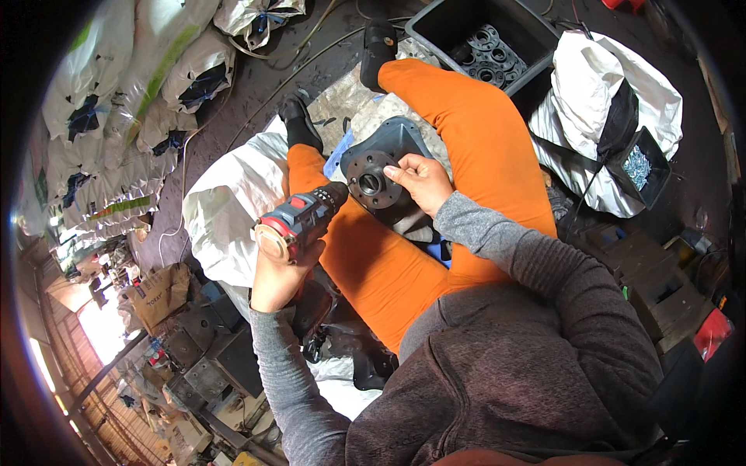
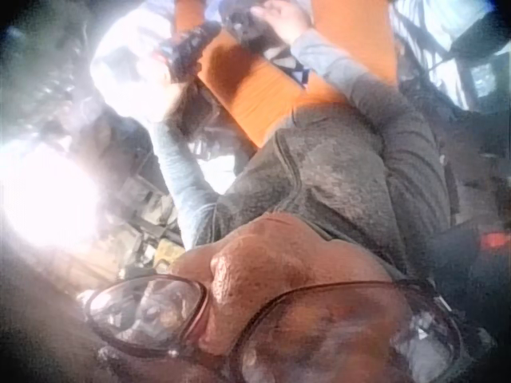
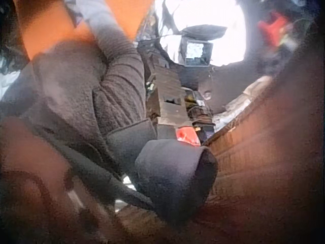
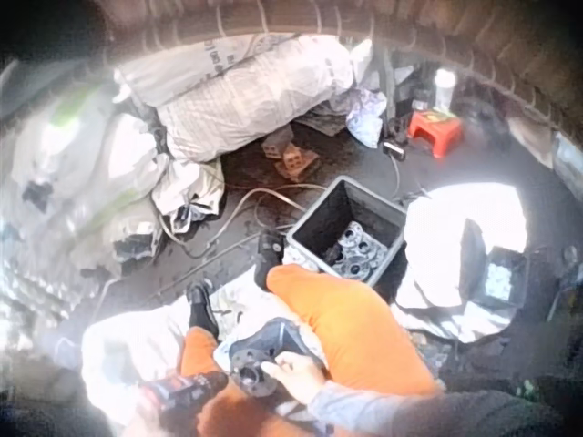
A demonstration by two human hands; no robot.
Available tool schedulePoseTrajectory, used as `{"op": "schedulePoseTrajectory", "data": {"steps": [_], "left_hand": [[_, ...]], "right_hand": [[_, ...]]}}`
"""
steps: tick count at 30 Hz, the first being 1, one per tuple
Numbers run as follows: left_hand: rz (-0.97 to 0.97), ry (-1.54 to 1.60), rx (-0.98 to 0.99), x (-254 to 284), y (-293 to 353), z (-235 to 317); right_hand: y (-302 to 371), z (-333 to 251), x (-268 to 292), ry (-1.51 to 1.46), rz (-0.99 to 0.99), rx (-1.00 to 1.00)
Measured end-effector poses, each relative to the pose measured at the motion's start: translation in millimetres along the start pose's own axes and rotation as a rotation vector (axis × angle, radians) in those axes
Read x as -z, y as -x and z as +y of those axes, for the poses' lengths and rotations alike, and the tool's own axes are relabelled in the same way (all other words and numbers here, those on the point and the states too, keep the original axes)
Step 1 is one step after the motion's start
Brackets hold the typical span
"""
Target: The person sits on the floor and uses a cordless impact driver to fasten screws into a black mechanical housing part resting on their lap. They repeatedly pick screws from a nearby container, insert them into the part, and drive them in with the tool.
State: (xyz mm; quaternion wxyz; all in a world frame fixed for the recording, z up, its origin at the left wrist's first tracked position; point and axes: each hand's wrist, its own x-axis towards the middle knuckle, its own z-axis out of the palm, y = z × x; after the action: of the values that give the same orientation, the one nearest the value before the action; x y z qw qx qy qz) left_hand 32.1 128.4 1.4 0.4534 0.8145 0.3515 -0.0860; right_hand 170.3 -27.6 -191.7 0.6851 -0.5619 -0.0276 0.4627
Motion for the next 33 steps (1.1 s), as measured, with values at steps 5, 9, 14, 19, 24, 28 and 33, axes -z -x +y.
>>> {"op": "schedulePoseTrajectory", "data": {"steps": [5,9,14,19,24,28,33], "left_hand": [[-0.052,0.115,0.258,3.0,-11.0,3.7],[-0.044,0.093,0.259,0.5,-14.0,3.5],[-0.061,0.045,0.248,-1.7,-18.8,6.9],[-0.08,-0.064,0.187,-3.4,-22.5,14.9],[-0.146,-0.283,0.02,3.0,-38.3,13.9],[-0.176,-0.262,-0.109,7.2,-47.9,1.9],[-0.196,-0.351,-0.034,3.4,-47.5,11.6]], "right_hand": [[-8.4,14.7,0.8,-0.034,0.049,0.0],[-8.6,16.9,-1.8,-0.003,0.091,0.02],[-11.8,21.0,-3.3,-0.019,0.114,-0.002],[-6.6,18.6,2.1,0.168,0.154,-0.059],[-1.8,21.2,8.6,0.32,0.232,-0.11],[-5.2,18.3,7.4,0.355,0.218,-0.121],[-6.0,27.2,9.3,0.241,0.184,-0.109]]}}
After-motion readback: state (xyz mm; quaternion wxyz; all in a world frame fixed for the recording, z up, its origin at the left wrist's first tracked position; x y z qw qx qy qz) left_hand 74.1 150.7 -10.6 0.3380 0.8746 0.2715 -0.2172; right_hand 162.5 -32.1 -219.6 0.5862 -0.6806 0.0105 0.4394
